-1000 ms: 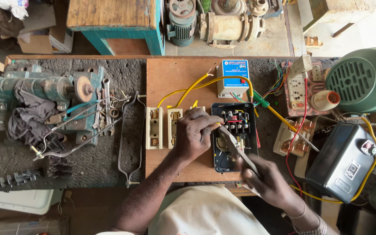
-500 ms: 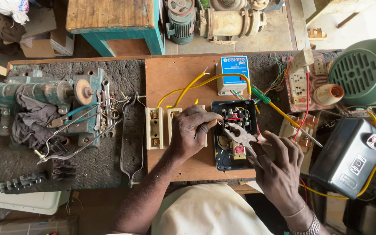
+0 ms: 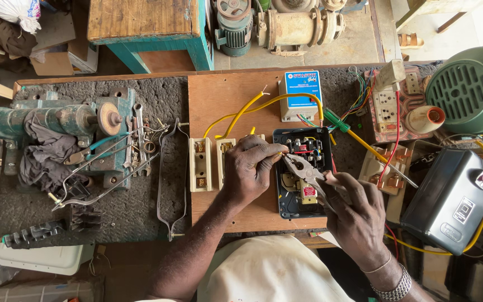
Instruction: The person strips the insulation from yellow electrical wires using pliers and then connects them to terminals on a contactor and a blue control box. The person uses a screwdriver to tighten the connections.
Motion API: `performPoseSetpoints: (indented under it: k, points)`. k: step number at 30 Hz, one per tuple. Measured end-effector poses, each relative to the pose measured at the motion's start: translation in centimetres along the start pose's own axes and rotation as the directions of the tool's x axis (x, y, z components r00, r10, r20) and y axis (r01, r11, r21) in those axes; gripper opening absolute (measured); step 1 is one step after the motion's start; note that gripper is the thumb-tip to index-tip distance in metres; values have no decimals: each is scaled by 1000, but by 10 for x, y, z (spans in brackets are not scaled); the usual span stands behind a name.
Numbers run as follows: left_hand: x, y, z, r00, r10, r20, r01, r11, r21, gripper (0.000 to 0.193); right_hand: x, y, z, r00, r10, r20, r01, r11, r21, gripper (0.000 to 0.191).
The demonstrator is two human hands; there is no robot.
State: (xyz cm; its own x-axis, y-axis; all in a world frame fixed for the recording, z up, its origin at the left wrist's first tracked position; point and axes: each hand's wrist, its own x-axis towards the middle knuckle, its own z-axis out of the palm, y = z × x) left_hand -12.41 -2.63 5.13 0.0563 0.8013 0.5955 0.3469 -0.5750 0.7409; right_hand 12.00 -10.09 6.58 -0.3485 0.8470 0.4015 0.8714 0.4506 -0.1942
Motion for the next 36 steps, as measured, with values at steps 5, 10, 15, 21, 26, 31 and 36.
performPoseSetpoints:
  k: [5,10,15,21,26,31,36]
  points:
    - [0,-4,4,1000,9,-14,-9,1000,22,12,-15,18,22,937,146,316,-280,856,435,17]
    - [3,-6,5,998,45,50,-45,999,-13,15,-27,32,33,679,-127,723,-732,-189,655,38]
    - [12,-7,-4,997,-36,65,43,992,-118,16,-17,20,13,839,-26,543,-521,243,818,38]
    - [12,3,-5,998,-10,69,15,997,-72,16,6,-3,-6,996,86,32,-90,987,137,50]
    - [12,7,-1,998,13,60,-10,999,-47,15,10,-4,-6,996,84,-11,-85,994,-66,42]
    - [10,7,0,999,-17,49,19,999,-40,16,9,-3,-2,997,71,-14,-72,996,-53,38]
    - [9,6,0,999,-20,47,22,999,-37,16,12,-6,-5,998,54,-25,-54,998,-34,36]
